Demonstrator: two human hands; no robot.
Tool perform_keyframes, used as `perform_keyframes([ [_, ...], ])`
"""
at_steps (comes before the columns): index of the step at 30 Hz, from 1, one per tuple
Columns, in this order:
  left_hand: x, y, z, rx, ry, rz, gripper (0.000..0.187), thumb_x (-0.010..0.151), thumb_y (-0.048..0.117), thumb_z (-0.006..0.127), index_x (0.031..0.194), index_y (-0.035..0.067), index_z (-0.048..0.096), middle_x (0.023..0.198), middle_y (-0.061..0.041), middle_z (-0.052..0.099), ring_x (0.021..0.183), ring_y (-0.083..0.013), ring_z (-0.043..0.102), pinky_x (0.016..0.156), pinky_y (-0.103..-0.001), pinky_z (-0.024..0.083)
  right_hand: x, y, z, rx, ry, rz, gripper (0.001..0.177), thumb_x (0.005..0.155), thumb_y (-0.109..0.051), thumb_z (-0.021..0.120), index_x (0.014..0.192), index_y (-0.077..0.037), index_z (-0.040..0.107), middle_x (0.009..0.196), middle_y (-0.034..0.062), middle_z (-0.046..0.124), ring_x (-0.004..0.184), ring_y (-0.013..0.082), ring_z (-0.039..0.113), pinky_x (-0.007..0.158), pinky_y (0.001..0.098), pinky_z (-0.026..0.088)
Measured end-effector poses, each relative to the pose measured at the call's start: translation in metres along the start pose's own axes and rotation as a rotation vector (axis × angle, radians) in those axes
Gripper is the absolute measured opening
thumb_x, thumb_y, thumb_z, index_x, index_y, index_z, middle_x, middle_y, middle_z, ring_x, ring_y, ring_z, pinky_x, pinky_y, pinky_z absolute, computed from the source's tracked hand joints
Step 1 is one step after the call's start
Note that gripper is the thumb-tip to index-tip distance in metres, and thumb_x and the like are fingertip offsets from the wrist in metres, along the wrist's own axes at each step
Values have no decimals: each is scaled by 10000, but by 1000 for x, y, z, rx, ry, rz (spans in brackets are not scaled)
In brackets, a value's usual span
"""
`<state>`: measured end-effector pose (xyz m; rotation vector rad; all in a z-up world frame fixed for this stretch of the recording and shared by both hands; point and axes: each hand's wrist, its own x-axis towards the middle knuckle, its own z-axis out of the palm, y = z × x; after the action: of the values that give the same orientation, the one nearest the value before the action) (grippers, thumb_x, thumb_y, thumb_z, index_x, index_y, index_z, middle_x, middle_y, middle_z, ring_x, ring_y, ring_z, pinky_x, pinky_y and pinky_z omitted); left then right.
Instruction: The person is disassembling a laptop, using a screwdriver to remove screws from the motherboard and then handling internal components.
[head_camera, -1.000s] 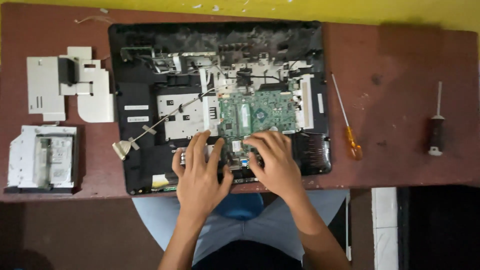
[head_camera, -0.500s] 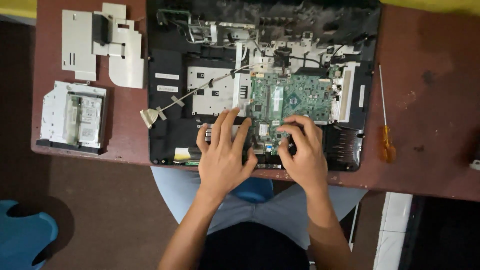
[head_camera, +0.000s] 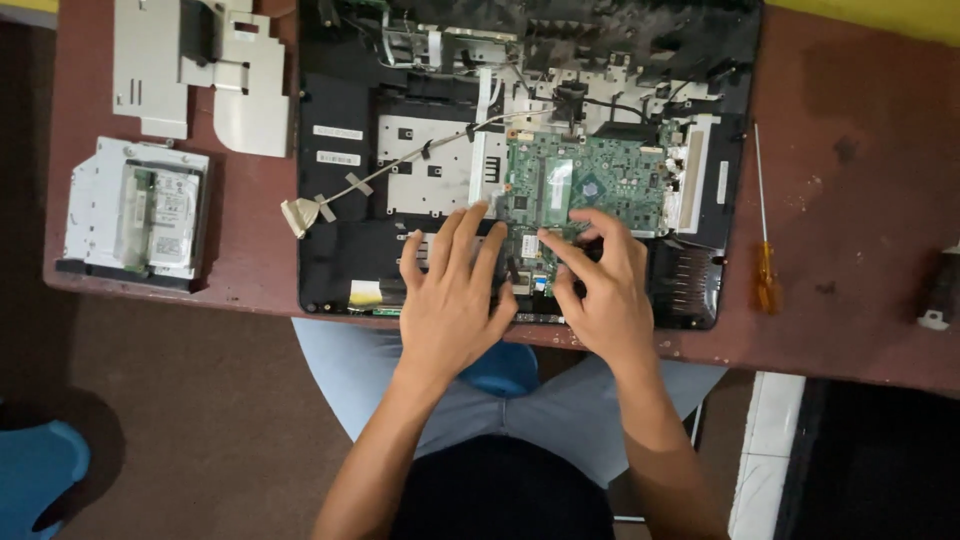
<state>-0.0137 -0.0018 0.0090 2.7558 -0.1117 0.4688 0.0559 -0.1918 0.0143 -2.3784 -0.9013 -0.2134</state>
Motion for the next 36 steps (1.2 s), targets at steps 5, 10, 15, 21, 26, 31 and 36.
perform_keyframes([
  [5, -2, 2, 0, 9, -24, -23, 518, 927, 295, 567, 1401, 88, 588, 1529, -201, 477, 1433, -322, 417, 1131, -596, 189, -2, -6, 2, -42, -36, 47, 438, 920, 2, 528, 1260, -153, 757, 1381, 114, 544, 1129, 279, 567, 979, 486, 400],
  [10, -1, 3, -3, -13, -50, -35, 547, 898, 272, 626, 1405, 80, 565, 1535, -216, 461, 1440, -345, 408, 1126, -604, 215, -1, -8, 0, -60, -52, 29, 439, 897, 26, 522, 1220, -127, 777, 1405, 118, 562, 1141, 280, 560, 978, 484, 385],
  [15, -1, 3, -3, -43, -67, -50, 536, 891, 252, 631, 1397, 93, 560, 1543, -219, 433, 1437, -358, 392, 1123, -609, 219, 0, -8, 1, -39, -28, 72, 445, 871, 18, 564, 1217, -159, 780, 1415, 108, 559, 1128, 297, 575, 979, 509, 411],
  [21, 0, 3, -6, -18, -85, -45, 550, 873, 233, 593, 1403, 92, 554, 1534, -224, 424, 1437, -362, 385, 1118, -600, 234, -3, -2, 3, 7, -32, 125, 435, 902, 2, 566, 1277, -153, 724, 1467, 111, 494, 1182, 280, 538, 1010, 507, 422],
  [26, 1, 3, -5, -8, -60, -44, 552, 854, 234, 571, 1388, 97, 561, 1516, -220, 444, 1431, -357, 393, 1125, -588, 232, -1, -3, 5, 6, -9, 146, 543, 861, 14, 604, 1389, -111, 632, 1456, 147, 495, 1219, 331, 521, 1011, 494, 420],
  [31, 0, 2, 0, 16, -34, -43, 567, 827, 248, 578, 1376, 105, 577, 1517, -210, 451, 1435, -344, 392, 1133, -580, 220, -2, 0, 6, 1, -22, 119, 725, 858, -5, 607, 1553, -149, 459, 1521, 165, 406, 1251, 333, 466, 1039, 472, 405],
  [36, 1, 1, 0, 23, -34, -42, 589, 800, 257, 590, 1371, 112, 584, 1495, -208, 476, 1426, -341, 399, 1142, -583, 193, 4, -8, 1, -102, -126, 127, 614, 894, -69, 605, 1499, -164, 566, 1620, 156, 378, 1346, 326, 397, 1043, 463, 343],
])
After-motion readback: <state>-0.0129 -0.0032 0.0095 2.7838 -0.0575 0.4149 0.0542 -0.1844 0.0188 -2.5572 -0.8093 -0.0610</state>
